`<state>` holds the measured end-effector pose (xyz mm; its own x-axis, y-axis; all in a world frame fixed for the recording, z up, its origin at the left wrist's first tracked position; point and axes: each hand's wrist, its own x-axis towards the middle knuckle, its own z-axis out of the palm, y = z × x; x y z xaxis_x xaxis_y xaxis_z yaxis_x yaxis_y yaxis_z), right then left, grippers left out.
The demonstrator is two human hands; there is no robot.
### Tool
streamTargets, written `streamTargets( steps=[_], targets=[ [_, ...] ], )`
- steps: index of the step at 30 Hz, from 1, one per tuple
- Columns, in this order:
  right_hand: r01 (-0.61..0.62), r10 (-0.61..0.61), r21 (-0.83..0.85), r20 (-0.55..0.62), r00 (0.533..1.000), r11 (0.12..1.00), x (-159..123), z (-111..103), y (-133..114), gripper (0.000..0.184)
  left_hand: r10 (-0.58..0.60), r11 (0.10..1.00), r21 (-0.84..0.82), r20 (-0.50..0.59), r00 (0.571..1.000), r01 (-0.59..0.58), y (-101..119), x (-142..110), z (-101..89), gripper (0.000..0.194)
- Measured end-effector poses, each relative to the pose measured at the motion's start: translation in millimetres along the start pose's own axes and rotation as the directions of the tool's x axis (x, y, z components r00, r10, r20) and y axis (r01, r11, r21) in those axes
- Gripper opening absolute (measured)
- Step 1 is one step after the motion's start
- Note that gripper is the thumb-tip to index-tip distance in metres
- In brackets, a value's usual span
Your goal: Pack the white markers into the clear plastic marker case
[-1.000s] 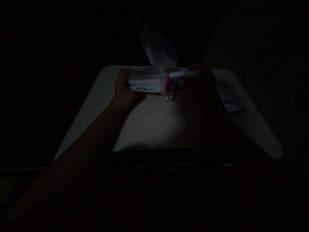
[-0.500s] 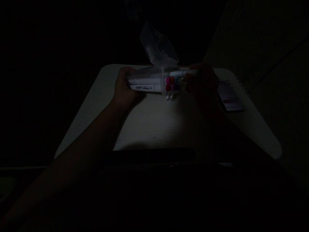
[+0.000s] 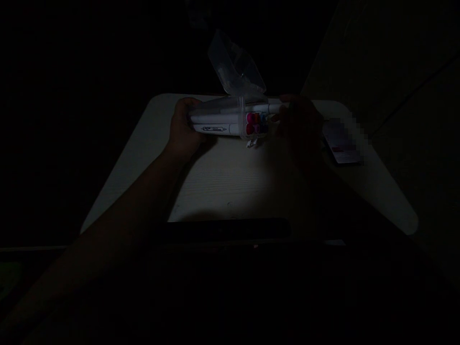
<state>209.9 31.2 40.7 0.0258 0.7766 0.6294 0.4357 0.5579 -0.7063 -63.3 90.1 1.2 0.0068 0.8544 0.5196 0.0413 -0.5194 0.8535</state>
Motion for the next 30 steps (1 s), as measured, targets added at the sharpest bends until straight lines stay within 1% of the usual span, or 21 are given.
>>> streamTargets(
  steps=[3, 7, 10, 14, 17, 20, 23, 26, 30],
  targets=[
    [0.036, -0.036, -0.014, -0.008, 0.999, 0.999, -2.4, 0.2, -3.4, 0.030, 0.005, 1.000, 0.005, 0.000, 1.000, -0.005, 1.0, -0.4, -0.1, 0.086],
    [0.041, -0.041, -0.026, 0.011, 0.999, 0.999, -3.9, -3.0, -7.4, 0.034, 0.000, 1.000, 0.018, -0.002, 1.000, 0.000, 3.7, -1.6, 0.6, 0.086],
    [0.043, -0.043, -0.025, 0.004, 0.999, 0.999, -3.1, -4.8, -6.8, 0.032, -0.001, 1.000, 0.024, -0.013, 1.000, 0.001, 4.3, -1.8, 1.1, 0.085],
    [0.049, -0.049, 0.013, -0.054, 0.997, 0.999, -2.0, -2.5, -4.2, 0.030, 0.014, 0.999, 0.032, -0.020, 1.000, -0.013, 2.0, -0.8, 0.3, 0.083],
    [0.106, -0.106, -0.005, -0.062, 0.992, 0.994, -1.2, -1.6, -2.6, 0.026, 0.018, 0.999, 0.042, -0.010, 1.000, -0.018, 1.3, -1.2, -1.1, 0.085],
    [0.188, -0.190, -0.079, -0.018, 0.982, 0.979, -0.5, -3.7, -2.6, 0.017, 0.018, 0.998, 0.053, 0.004, 1.000, -0.019, 0.4, -2.1, -2.7, 0.081],
    [0.204, -0.199, -0.166, 0.043, 0.979, 0.965, -0.8, -5.8, -6.9, 0.017, 0.048, 0.998, 0.045, 0.038, 0.998, -0.050, -4.3, -0.7, -4.3, 0.078],
    [0.194, -0.173, -0.253, 0.102, 0.980, 0.948, -1.9, -6.6, -16.2, 0.023, 0.111, 0.994, 0.004, 0.050, 0.993, -0.112, -11.4, 2.8, -5.8, 0.082],
    [0.199, -0.145, -0.352, 0.173, 0.974, 0.915, -2.8, -6.3, -26.1, 0.035, 0.127, 0.992, -0.023, 0.064, 0.990, -0.126, -15.3, 5.3, -6.8, 0.078]
  ],
)
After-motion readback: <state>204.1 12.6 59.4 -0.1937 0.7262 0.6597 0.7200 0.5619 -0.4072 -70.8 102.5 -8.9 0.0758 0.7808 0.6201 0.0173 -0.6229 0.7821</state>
